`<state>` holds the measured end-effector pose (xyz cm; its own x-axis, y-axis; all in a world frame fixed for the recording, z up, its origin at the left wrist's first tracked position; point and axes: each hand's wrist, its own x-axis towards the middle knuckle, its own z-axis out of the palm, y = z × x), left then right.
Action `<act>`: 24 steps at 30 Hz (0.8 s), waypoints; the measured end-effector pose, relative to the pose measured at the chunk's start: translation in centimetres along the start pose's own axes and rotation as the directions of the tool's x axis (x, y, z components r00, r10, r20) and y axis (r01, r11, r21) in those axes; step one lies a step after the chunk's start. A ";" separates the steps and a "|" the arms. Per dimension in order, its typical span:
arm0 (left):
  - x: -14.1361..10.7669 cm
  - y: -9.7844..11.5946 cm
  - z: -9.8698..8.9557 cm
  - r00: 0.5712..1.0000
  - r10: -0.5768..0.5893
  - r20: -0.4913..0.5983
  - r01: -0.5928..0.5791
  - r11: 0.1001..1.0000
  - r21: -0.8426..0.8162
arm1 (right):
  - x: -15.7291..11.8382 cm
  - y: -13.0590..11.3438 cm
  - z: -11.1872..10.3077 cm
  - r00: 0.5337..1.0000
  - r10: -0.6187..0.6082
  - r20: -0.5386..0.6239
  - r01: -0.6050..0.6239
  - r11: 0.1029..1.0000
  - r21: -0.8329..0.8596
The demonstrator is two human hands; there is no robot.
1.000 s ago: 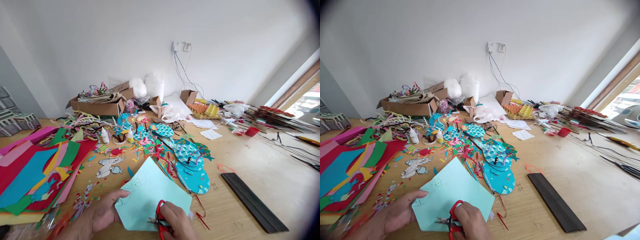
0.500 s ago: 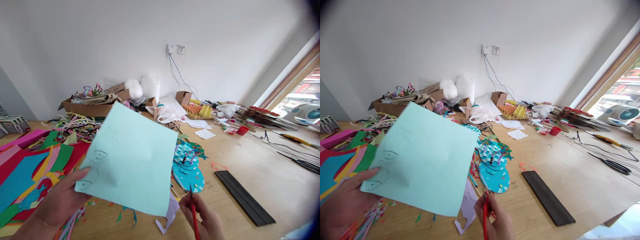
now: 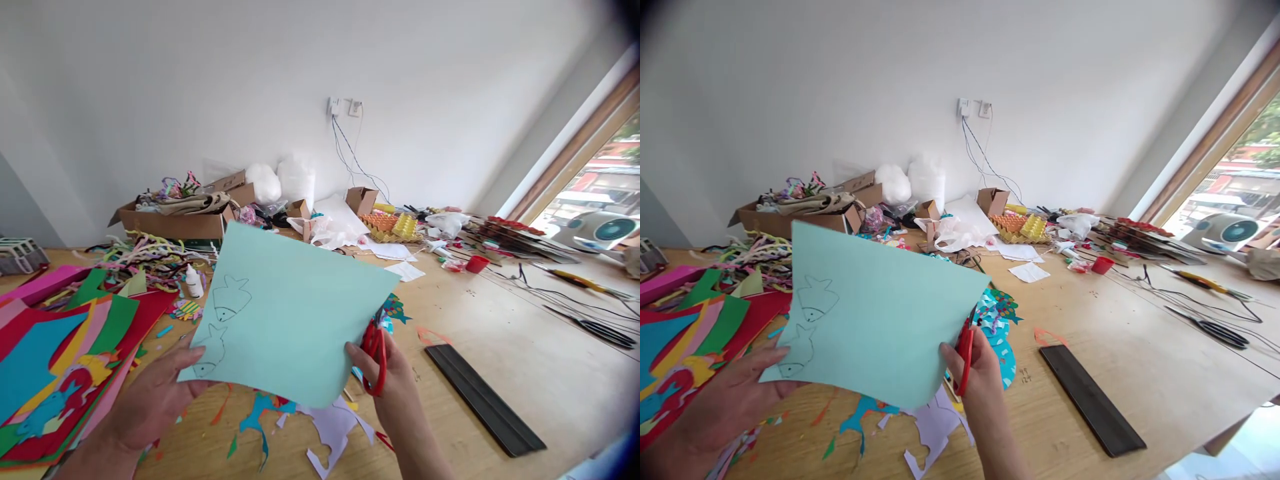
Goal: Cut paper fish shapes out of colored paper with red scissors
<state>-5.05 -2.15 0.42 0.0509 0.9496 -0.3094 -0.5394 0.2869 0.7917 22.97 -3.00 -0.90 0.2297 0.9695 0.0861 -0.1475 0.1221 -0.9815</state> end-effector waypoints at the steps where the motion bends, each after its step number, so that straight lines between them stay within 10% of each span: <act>1: 0.2 0.1 -0.3 0.998 -0.038 0.040 0.036 0.998 0.051 | 0.4 -0.3 -0.2 1.000 -0.020 0.014 0.020 0.999 -0.027; 8: 1.9 1.2 0.4 0.957 -0.088 0.277 -0.007 0.946 0.323 | 2.6 -1.3 -1.1 0.991 -0.110 0.070 0.125 0.958 -0.258; 18: 3.0 -0.4 1.6 0.957 0.021 0.289 -0.137 0.912 0.386 | 2.5 -1.4 -2.0 0.985 -0.170 -0.005 0.160 0.939 -0.303; 24: 2.3 -0.1 2.5 0.953 0.017 0.302 -0.069 0.985 0.161 | 2.6 -0.9 -2.5 0.968 -0.245 -0.055 0.201 0.888 -0.413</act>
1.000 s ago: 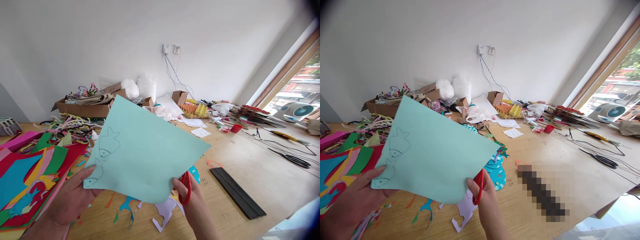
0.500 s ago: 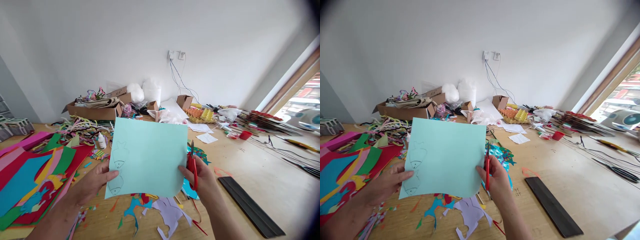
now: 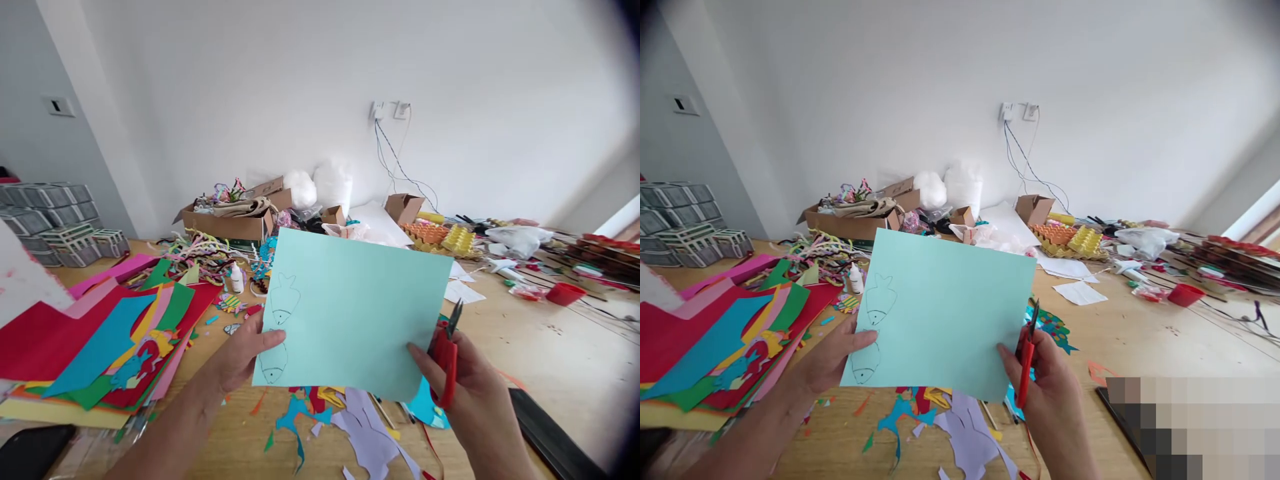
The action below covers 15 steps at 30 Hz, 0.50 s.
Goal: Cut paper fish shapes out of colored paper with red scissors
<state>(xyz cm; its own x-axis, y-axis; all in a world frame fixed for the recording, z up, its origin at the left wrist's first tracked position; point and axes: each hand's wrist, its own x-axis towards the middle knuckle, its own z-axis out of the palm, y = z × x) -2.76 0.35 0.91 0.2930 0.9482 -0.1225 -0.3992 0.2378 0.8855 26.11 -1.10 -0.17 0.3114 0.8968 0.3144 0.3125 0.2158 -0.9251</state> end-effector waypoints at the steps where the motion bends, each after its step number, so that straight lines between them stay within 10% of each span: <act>1: 0.0 -0.1 0.1 0.999 -0.033 -0.003 0.033 0.999 -0.042 | 0.0 -0.1 0.1 1.000 -0.011 -0.005 0.011 1.000 0.014; 15: -0.3 1.0 1.3 0.977 -0.102 -0.189 0.074 0.986 -0.148 | 0.7 -1.3 0.7 0.997 0.073 -0.017 -0.070 0.990 0.122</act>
<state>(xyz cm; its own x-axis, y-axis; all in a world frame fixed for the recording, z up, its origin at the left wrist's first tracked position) -2.16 -0.01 2.36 0.1626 0.9417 -0.2946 -0.5002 0.3360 0.7981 25.32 -0.50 1.12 0.3486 0.9033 0.2499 0.1782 0.1979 -0.9639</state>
